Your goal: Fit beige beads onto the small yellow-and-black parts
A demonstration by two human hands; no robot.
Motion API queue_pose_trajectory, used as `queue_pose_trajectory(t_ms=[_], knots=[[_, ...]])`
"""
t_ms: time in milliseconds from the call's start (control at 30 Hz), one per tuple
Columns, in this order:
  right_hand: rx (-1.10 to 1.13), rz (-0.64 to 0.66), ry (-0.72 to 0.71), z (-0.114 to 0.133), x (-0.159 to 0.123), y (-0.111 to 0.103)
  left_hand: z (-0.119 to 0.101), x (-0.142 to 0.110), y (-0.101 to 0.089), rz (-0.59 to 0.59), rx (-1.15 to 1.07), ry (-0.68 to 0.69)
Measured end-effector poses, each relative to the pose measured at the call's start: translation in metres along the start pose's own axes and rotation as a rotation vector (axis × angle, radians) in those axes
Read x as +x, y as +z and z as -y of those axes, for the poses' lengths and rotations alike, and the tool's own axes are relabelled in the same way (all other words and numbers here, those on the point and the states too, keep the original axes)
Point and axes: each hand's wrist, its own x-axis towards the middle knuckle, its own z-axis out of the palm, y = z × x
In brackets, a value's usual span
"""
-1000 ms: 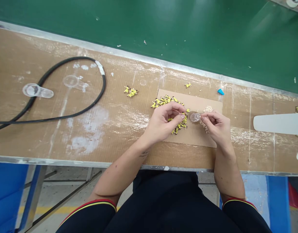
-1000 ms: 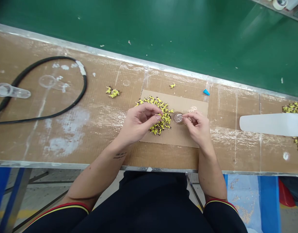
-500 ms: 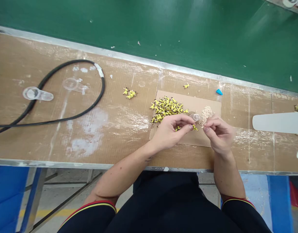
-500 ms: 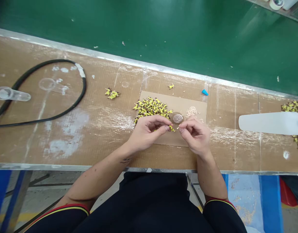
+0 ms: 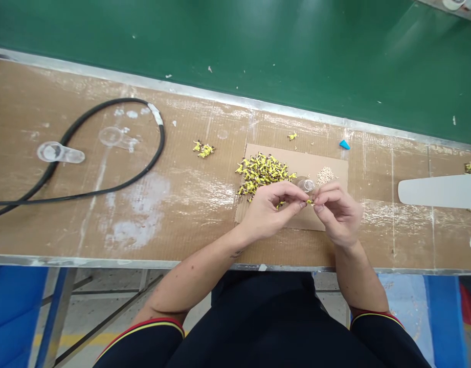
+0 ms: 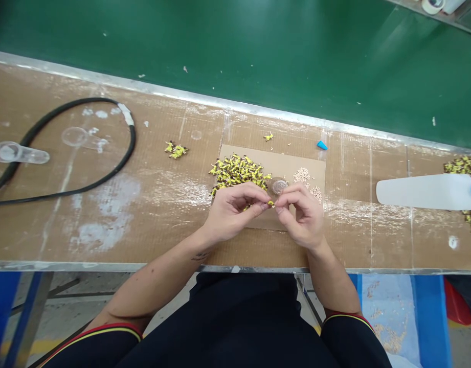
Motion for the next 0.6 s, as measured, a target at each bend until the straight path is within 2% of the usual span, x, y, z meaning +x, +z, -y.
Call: queue_pose_trajectory(t_ms=[200,600], knots=[[0.008,0.005,0.017,0.0010,-0.0009,0.0040,0.0008,-0.0005,-0.0002,0.019,-0.004,0.061],[-0.042,-0.033,0.013,0.0010,-0.0018,0.0059,-0.0020,-0.0002,0.0014,-0.001,0.057,0.086]])
